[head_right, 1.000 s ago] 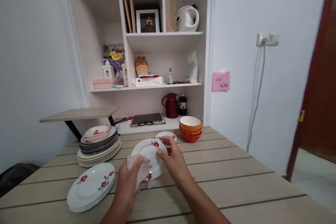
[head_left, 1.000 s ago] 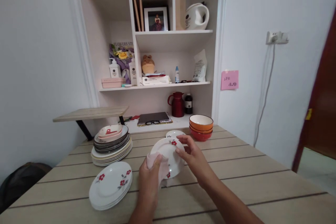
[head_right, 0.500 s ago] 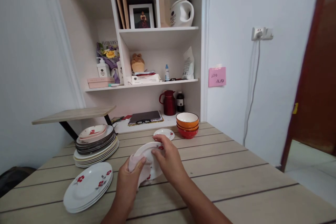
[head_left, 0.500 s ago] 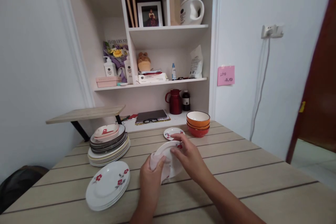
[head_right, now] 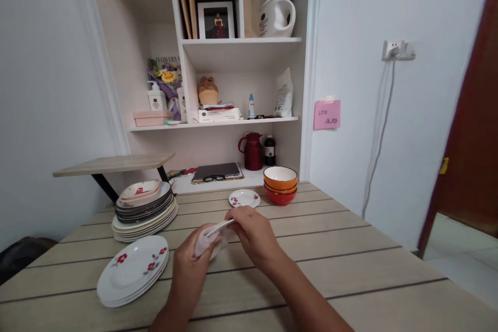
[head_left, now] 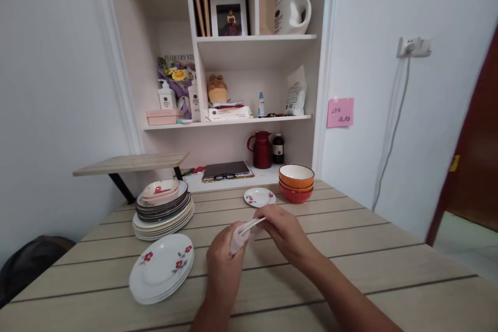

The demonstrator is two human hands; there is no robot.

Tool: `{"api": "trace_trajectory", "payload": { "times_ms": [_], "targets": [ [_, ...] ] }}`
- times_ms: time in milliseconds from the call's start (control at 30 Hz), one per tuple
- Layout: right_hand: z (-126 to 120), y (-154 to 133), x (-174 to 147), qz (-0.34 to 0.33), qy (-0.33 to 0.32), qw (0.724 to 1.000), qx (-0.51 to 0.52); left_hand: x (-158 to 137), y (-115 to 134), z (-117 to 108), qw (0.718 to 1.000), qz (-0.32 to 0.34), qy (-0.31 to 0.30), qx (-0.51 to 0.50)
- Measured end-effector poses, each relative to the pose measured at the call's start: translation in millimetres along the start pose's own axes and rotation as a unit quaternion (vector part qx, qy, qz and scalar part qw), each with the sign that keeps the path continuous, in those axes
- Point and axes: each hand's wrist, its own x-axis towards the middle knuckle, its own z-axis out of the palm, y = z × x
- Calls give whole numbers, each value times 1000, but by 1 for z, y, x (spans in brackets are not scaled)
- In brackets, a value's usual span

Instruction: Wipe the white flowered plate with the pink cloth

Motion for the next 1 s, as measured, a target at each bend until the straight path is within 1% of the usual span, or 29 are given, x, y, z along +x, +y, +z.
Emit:
{"api": "trace_trajectory", "payload": {
  "times_ms": [100,167,300,433,500,567,667,733,867,933,1000],
  "targets": [
    [1,-3,0,-10,-1,999,34,1,5,0,999,-24,13,-19],
    [3,-4,0,-3,-1,998,60,3,8,1,998,-49,17,-39],
    [11,-7,-1,47,9,988,148,6,13,0,992,-100,48,-54],
    [20,-8,-4,105,31,965,240,9,13,0,988,-121,60,-75],
    [23,-8,-4,140,40,946,290,9,12,1,985,-130,59,-97],
    [25,-10,-5,178,60,922,340,8,10,3,978,-153,62,-126],
    [27,-14,-4,213,112,880,410,7,7,7,966,-185,83,-162],
    [31,-16,-5,230,130,850,456,6,5,10,961,-196,92,-172],
    [45,-13,-6,274,141,789,532,6,0,12,948,-233,95,-195],
    [51,-11,-7,283,145,766,559,7,-1,12,943,-247,90,-205],
    [53,-9,-7,285,141,755,573,7,0,11,942,-248,83,-210]
  ]
}}
